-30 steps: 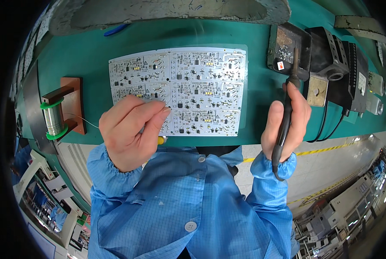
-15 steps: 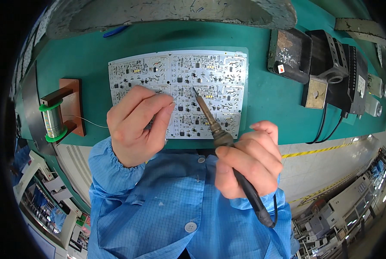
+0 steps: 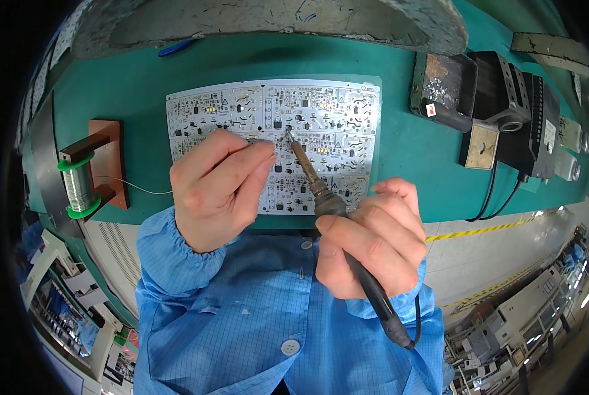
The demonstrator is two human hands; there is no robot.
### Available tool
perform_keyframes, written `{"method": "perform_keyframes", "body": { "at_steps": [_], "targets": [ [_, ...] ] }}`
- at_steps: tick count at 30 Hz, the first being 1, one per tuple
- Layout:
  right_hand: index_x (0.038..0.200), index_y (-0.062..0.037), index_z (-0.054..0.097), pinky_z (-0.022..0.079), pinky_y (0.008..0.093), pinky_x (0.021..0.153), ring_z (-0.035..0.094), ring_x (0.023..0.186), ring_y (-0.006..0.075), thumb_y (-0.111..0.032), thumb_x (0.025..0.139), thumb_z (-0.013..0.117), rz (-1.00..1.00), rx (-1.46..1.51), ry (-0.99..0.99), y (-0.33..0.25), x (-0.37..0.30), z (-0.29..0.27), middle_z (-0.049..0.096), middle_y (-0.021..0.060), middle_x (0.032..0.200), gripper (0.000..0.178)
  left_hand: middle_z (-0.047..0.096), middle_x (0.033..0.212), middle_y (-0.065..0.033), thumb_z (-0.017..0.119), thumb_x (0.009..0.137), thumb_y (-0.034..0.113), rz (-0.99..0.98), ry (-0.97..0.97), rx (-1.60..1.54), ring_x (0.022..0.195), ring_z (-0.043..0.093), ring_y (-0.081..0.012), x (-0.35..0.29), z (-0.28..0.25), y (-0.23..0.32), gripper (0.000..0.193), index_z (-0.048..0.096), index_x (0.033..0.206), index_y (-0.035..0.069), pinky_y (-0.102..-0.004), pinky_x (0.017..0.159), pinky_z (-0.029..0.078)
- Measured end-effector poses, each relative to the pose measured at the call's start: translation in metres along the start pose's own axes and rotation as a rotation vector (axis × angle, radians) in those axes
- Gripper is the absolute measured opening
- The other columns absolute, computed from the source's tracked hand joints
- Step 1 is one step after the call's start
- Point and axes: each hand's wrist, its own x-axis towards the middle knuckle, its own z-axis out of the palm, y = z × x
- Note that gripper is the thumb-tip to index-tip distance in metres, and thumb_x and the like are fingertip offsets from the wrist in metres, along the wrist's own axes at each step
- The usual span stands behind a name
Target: Perform manual soldering and assembly of electronic components onto circuit boards at an industrial workbench.
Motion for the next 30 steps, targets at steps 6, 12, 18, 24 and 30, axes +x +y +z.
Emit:
{"method": "perform_keyframes", "body": {
  "at_steps": [6, 12, 18, 24, 30],
  "targets": [
    [0.074, -0.0021, 0.06, 0.042, 0.0448, 0.072, 0.047, 0.053, 0.0201, -0.019, 0.075, 0.066, 0.003, -0.01, 0.018, -0.0017, 0.0012, 0.0019, 0.052, 0.0067, 0.055, 0.018, 0.054, 0.069, -0.0075, 0.07, 0.065, -0.009, -0.001, 0.01, -0.008, 0.054, 0.054, -0.0191, -0.001, 0.0017, -0.0008, 0.021, 0.066, 0.084, -0.001, -0.0282, 0.045, 0.041],
    [0.074, -0.0017, 0.06, 0.042, 0.0447, 0.072, 0.047, 0.052, 0.0194, -0.018, 0.074, 0.066, 0.008, 0.001, 0.003, -0.0022, 0.0009, 0.0018, 0.052, 0.0062, 0.054, 0.017, 0.054, 0.069, -0.0071, 0.07, 0.065, -0.009, -0.006, 0.014, -0.011, 0.054, 0.054, -0.0186, -0.0003, 0.0028, -0.0007, 0.021, 0.066, 0.084, 0.0, -0.0282, 0.045, 0.041],
    [0.073, -0.0016, 0.06, 0.043, 0.0446, 0.071, 0.047, 0.052, 0.0195, -0.019, 0.074, 0.067, 0.01, -0.001, 0.002, -0.0035, 0.002, 0.0034, 0.052, 0.0064, 0.054, 0.019, 0.049, 0.068, -0.0034, 0.068, 0.063, -0.003, 0.015, 0.036, 0.051, 0.054, 0.055, -0.019, -0.0018, 0.0038, -0.0027, 0.019, 0.065, 0.08, 0.005, -0.0305, 0.045, 0.044],
    [0.073, -0.0016, 0.06, 0.043, 0.0447, 0.071, 0.047, 0.052, 0.0195, -0.02, 0.074, 0.067, 0.005, 0.012, 0.006, -0.0026, 0.0024, 0.006, 0.052, 0.0064, 0.054, 0.02, 0.052, 0.069, -0.0054, 0.069, 0.063, -0.007, 0.022, 0.047, 0.04, 0.055, 0.055, -0.0188, -0.0024, 0.0013, -0.001, 0.022, 0.066, 0.083, 0.001, -0.0289, 0.045, 0.043],
    [0.073, -0.0051, 0.065, 0.043, 0.0354, 0.066, 0.047, 0.048, 0.0164, -0.006, 0.064, 0.067, -0.032, 0.02, 0.063, -0.0026, 0.0084, 0.0096, 0.051, 0.0017, 0.052, 0.01, 0.053, 0.07, -0.0062, 0.069, 0.062, -0.008, -0.009, 0.073, 0.053, 0.055, 0.055, -0.019, -0.0035, -0.0056, 0.0026, 0.022, 0.066, 0.082, 0.001, -0.0281, 0.046, 0.043]
  ]
}}
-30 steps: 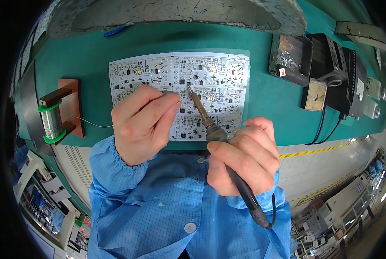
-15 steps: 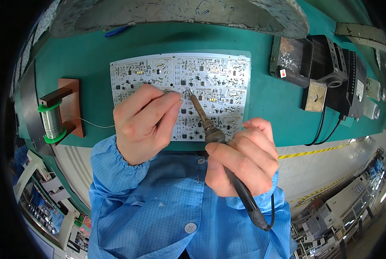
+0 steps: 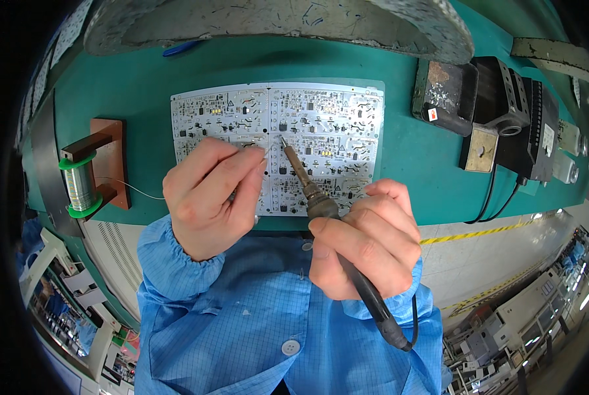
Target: Perform manual soldering and assembly of electronic components onto circuit boards at an industrial workbench.
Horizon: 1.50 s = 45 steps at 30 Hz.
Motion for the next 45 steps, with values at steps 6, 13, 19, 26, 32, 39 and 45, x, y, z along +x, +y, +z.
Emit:
{"method": "perform_keyframes", "body": {
  "at_steps": [6, 13, 19, 26, 32, 39, 45],
  "targets": [
    [0.102, -0.0006, 0.054, 0.041, 0.0472, 0.082, 0.049, 0.066, 0.0206, -0.028, 0.087, 0.054, -0.009, -0.014, 0.005, 0.016, -0.026, -0.03, 0.057, 0.0101, 0.065, 0.031, 0.054, 0.071, -0.0066, 0.067, 0.063, -0.007, -0.048, 0.044, 0.04, 0.055, 0.057, -0.0215, -0.004, -0.013, 0.004, 0.02, 0.065, 0.08, 0.002, -0.0299, 0.046, 0.045],
    [0.126, 0.0047, 0.046, 0.036, 0.0385, 0.099, 0.054, 0.11, 0.0281, -0.023, 0.092, 0.047, 0.403, -0.191, 0.272, 0.054, -0.037, -0.036, 0.059, 0.0232, 0.113, 0.044, 0.056, 0.068, -0.0093, 0.062, 0.071, -0.009, -0.127, 0.008, 0.023, 0.054, 0.058, -0.0249, -0.002, -0.018, 0.006, 0.023, 0.061, 0.093, 0.0, -0.0317, 0.045, 0.045],
    [0.118, 0.0058, 0.053, 0.044, 0.0377, 0.09, 0.058, 0.102, 0.0293, -0.017, 0.091, 0.052, 0.379, -0.179, 0.239, 0.061, -0.034, -0.04, 0.056, 0.0211, 0.11, 0.036, 0.051, 0.062, -0.0081, 0.063, 0.068, -0.008, -0.026, -0.025, 0.055, 0.048, 0.053, -0.0238, 0.004, -0.022, 0.02, 0.024, 0.061, 0.091, 0.0, -0.0318, 0.042, 0.041],
    [0.132, -0.0049, 0.04, 0.046, 0.036, 0.073, 0.057, 0.082, 0.0238, -0.024, 0.09, 0.054, 0.257, 0.288, 0.367, 0.017, -0.048, -0.01, 0.057, 0.0211, 0.111, 0.048, 0.045, 0.062, -0.0033, 0.064, 0.058, 0.0, 0.148, -0.112, -0.216, 0.045, 0.048, -0.0156, -0.007, -0.002, 0.057, 0.023, 0.062, 0.081, 0.001, -0.0292, 0.038, 0.037],
    [0.137, -0.0129, 0.031, 0.046, 0.0307, 0.054, 0.054, 0.063, 0.0177, 0.002, 0.084, 0.058, 0.299, 0.472, 0.272, -0.01, -0.056, -0.01, 0.05, 0.0225, 0.115, 0.061, 0.045, 0.068, -0.0037, 0.063, 0.06, 0.001, 0.224, -0.196, -0.355, 0.048, 0.049, -0.0144, -0.009, 0.02, 0.066, 0.024, 0.06, 0.083, -0.001, -0.0287, 0.039, 0.04],
    [0.137, -0.0118, 0.03, 0.048, 0.031, 0.054, 0.056, 0.064, 0.0177, 0.005, 0.084, 0.057, 0.322, 0.411, 0.309, 0.001, -0.048, -0.019, 0.05, 0.0198, 0.115, 0.061, 0.054, 0.064, -0.005, 0.071, 0.058, -0.001, 0.155, -0.201, -0.243, 0.046, 0.052, -0.0179, 0.0, 0.018, 0.062, 0.021, 0.063, 0.077, 0.001, -0.0288, 0.038, 0.037],
    [0.126, -0.0016, 0.045, 0.045, 0.0386, 0.073, 0.056, 0.076, 0.0248, -0.025, 0.094, 0.046, 0.227, 0.234, 0.352, 0.042, -0.035, -0.044, 0.057, 0.0181, 0.098, 0.039, 0.056, 0.07, -0.0066, 0.068, 0.061, -0.004, 0.001, -0.135, -0.133, 0.052, 0.057, -0.022, 0.025, 0.014, 0.049, 0.018, 0.061, 0.075, 0.004, -0.0322, 0.044, 0.044]
  ]
}}
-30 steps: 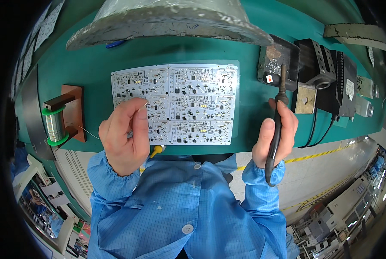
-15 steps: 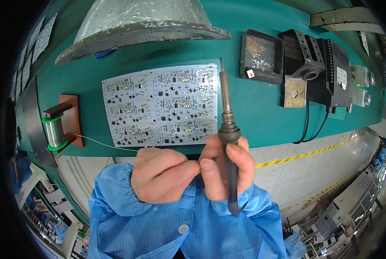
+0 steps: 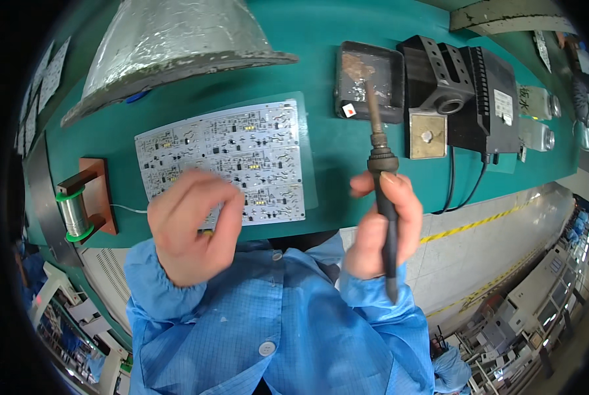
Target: Perform manual soldering and assembly of electronic components onto circuit boards at an industrial workbench.
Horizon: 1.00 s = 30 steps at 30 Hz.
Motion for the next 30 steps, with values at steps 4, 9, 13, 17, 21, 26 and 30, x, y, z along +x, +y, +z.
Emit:
{"method": "perform_keyframes", "body": {
  "at_steps": [4, 9, 13, 17, 21, 26, 30],
  "targets": [
    [0.097, 0.0012, 0.059, 0.043, 0.0329, 0.069, 0.052, 0.069, 0.0189, -0.027, 0.088, 0.059, 0.07, 0.006, -0.097, -0.011, 0.026, -0.014, 0.057, 0.0119, 0.074, 0.03, 0.062, 0.09, -0.0064, 0.066, 0.067, -0.002, -0.037, 0.096, 0.082, 0.057, 0.06, -0.0231, 0.015, 0.007, -0.018, 0.013, 0.059, 0.075, 0.006, -0.0327, 0.046, 0.046],
    [0.097, 0.0044, 0.059, 0.038, 0.0249, 0.054, 0.047, 0.051, 0.0126, -0.018, 0.081, 0.057, 0.237, 0.08, -0.122, -0.01, 0.041, -0.006, 0.059, 0.019, 0.084, 0.027, 0.063, 0.097, -0.0074, 0.065, 0.069, 0.003, -0.103, 0.111, 0.135, 0.052, 0.058, -0.0215, 0.024, 0.02, -0.025, 0.009, 0.058, 0.072, 0.007, -0.0331, 0.044, 0.047],
    [0.093, 0.0045, 0.059, 0.038, 0.0243, 0.052, 0.046, 0.048, 0.0126, -0.017, 0.081, 0.057, 0.253, 0.073, -0.191, -0.006, 0.049, -0.002, 0.059, 0.0196, 0.082, 0.025, 0.063, 0.1, -0.0078, 0.065, 0.069, 0.004, -0.096, 0.129, 0.171, 0.05, 0.057, -0.0213, 0.027, 0.025, -0.029, 0.009, 0.058, 0.073, 0.007, -0.0338, 0.043, 0.046],
    [0.092, 0.0051, 0.059, 0.036, 0.0228, 0.046, 0.047, 0.048, 0.013, -0.014, 0.079, 0.057, 0.264, 0.084, -0.214, -0.003, 0.051, -0.001, 0.059, 0.019, 0.082, 0.023, 0.063, 0.1, -0.0077, 0.065, 0.069, 0.005, -0.138, 0.109, 0.16, 0.05, 0.057, -0.0213, 0.027, 0.025, -0.027, 0.009, 0.058, 0.073, 0.007, -0.0344, 0.043, 0.046],
    [0.086, 0.0045, 0.062, 0.038, 0.026, 0.05, 0.049, 0.051, 0.0116, -0.004, 0.079, 0.059, 0.323, 0.118, -0.178, -0.004, 0.054, 0.005, 0.057, 0.0071, 0.063, 0.012, 0.063, 0.1, -0.0067, 0.065, 0.07, 0.006, -0.139, 0.1, 0.168, 0.05, 0.057, -0.0213, 0.027, 0.025, -0.03, 0.008, 0.058, 0.073, 0.008, -0.0345, 0.043, 0.046],
    [0.086, 0.0042, 0.063, 0.037, 0.0247, 0.049, 0.048, 0.049, 0.0106, -0.003, 0.079, 0.058, 0.295, 0.109, -0.187, -0.001, 0.056, 0.003, 0.058, 0.0065, 0.064, 0.012, 0.063, 0.099, -0.0109, 0.064, 0.071, -0.003, -0.212, 0.053, 0.115, 0.07, 0.064, -0.021, 0.028, 0.023, -0.024, 0.008, 0.059, 0.075, 0.003, -0.0291, 0.061, 0.05],
    [0.087, 0.0039, 0.063, 0.037, 0.0232, 0.048, 0.049, 0.049, 0.0096, -0.005, 0.079, 0.059, 0.369, 0.119, -0.143, -0.01, 0.058, 0.008, 0.058, 0.006, 0.066, 0.012, 0.062, 0.099, -0.0092, 0.065, 0.071, -0.002, -0.168, 0.054, 0.159, 0.065, 0.062, -0.0202, 0.028, 0.024, -0.025, 0.009, 0.06, 0.077, 0.004, -0.0293, 0.056, 0.049]
  ]
}}
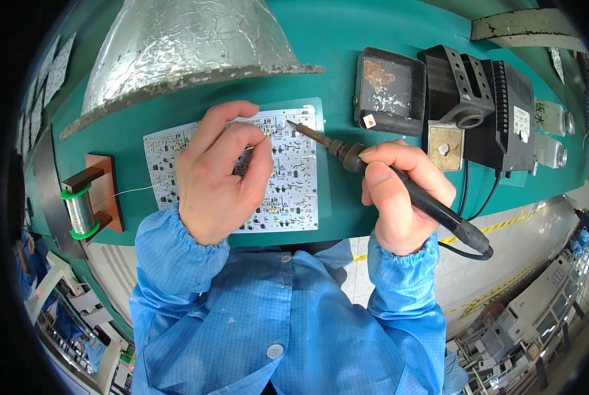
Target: Perform manual soldering and assembly of electronic components onto circuit boards at an industrial workbench.
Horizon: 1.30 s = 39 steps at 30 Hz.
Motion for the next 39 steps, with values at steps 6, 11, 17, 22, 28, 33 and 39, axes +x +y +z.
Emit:
{"method": "perform_keyframes", "body": {
  "at_steps": [6, 11, 17, 22, 28, 33, 39],
  "targets": [
    [0.087, 0.003, 0.064, 0.037, 0.0219, 0.047, 0.05, 0.05, 0.0088, -0.007, 0.079, 0.06, 0.039, -0.019, 0.042, -0.001, 0.0, -0.001, 0.059, 0.006, 0.068, 0.013, 0.061, 0.101, -0.0087, 0.067, 0.072, 0.0, -0.017, -0.02, 0.019, 0.064, 0.062, -0.0204, 0.0, 0.001, 0.002, 0.01, 0.06, 0.078, 0.005, -0.0297, 0.054, 0.049],
    [0.087, 0.0027, 0.064, 0.038, 0.0219, 0.047, 0.05, 0.05, 0.009, -0.007, 0.08, 0.06, 0.043, -0.015, 0.035, 0.0, 0.0, -0.001, 0.059, 0.0064, 0.069, 0.013, 0.061, 0.101, -0.0102, 0.067, 0.073, -0.001, -0.013, -0.02, 0.004, 0.063, 0.062, -0.0205, -0.003, -0.006, 0.007, 0.01, 0.06, 0.079, 0.004, -0.03, 0.055, 0.049],
    [0.089, 0.0026, 0.063, 0.036, 0.0225, 0.044, 0.049, 0.048, 0.0101, -0.012, 0.082, 0.059, -0.045, 0.025, 0.127, 0.002, -0.01, -0.001, 0.06, 0.0094, 0.072, 0.017, 0.06, 0.093, -0.0096, 0.066, 0.073, 0.0, 0.025, -0.007, 0.029, 0.059, 0.061, -0.0247, -0.026, -0.038, 0.021, 0.012, 0.057, 0.08, 0.005, -0.0365, 0.048, 0.049],
    [0.115, 0.0008, 0.052, 0.046, 0.036, 0.076, 0.057, 0.074, 0.0235, -0.034, 0.094, 0.045, -0.491, -0.224, 0.147, 0.031, -0.041, -0.015, 0.058, 0.0213, 0.096, 0.041, 0.06, 0.075, -0.0104, 0.062, 0.08, -0.003, -0.281, -0.008, 0.032, 0.055, 0.059, -0.021, -0.059, -0.067, 0.009, 0.01, 0.055, 0.087, 0.001, -0.0287, 0.052, 0.047],
    [0.125, 0.005, 0.047, 0.042, 0.0401, 0.092, 0.057, 0.104, 0.0331, -0.031, 0.091, 0.052, -0.338, -0.646, 0.052, 0.054, -0.044, -0.02, 0.054, 0.0239, 0.115, 0.05, 0.06, 0.073, -0.0044, 0.052, 0.091, 0.002, -0.427, 0.183, -0.057, 0.06, 0.054, -0.0062, -0.092, -0.082, -0.036, 0.004, 0.053, 0.089, -0.002, -0.0204, 0.053, 0.042],
    [0.121, 0.0068, 0.05, 0.043, 0.0393, 0.091, 0.058, 0.102, 0.0321, -0.027, 0.091, 0.052, -0.41, -0.545, 0.111, 0.055, -0.043, -0.017, 0.055, 0.0232, 0.112, 0.045, 0.055, 0.075, -0.0002, 0.05, 0.093, 0.003, -0.514, 0.466, -0.242, 0.066, 0.049, -0.0045, -0.1, -0.074, -0.067, 0.009, 0.056, 0.098, -0.001, -0.0168, 0.059, 0.039],
    [0.119, 0.0073, 0.051, 0.044, 0.0377, 0.089, 0.059, 0.098, 0.0305, -0.025, 0.091, 0.054, -0.383, -0.542, 0.12, 0.051, -0.044, -0.016, 0.059, 0.0215, 0.106, 0.043, 0.054, 0.073, 0.0001, 0.048, 0.092, 0.003, -0.463, 0.486, -0.278, 0.064, 0.046, -0.0023, -0.109, -0.066, -0.083, 0.013, 0.057, 0.102, -0.001, -0.0159, 0.056, 0.036]
  ]
}}
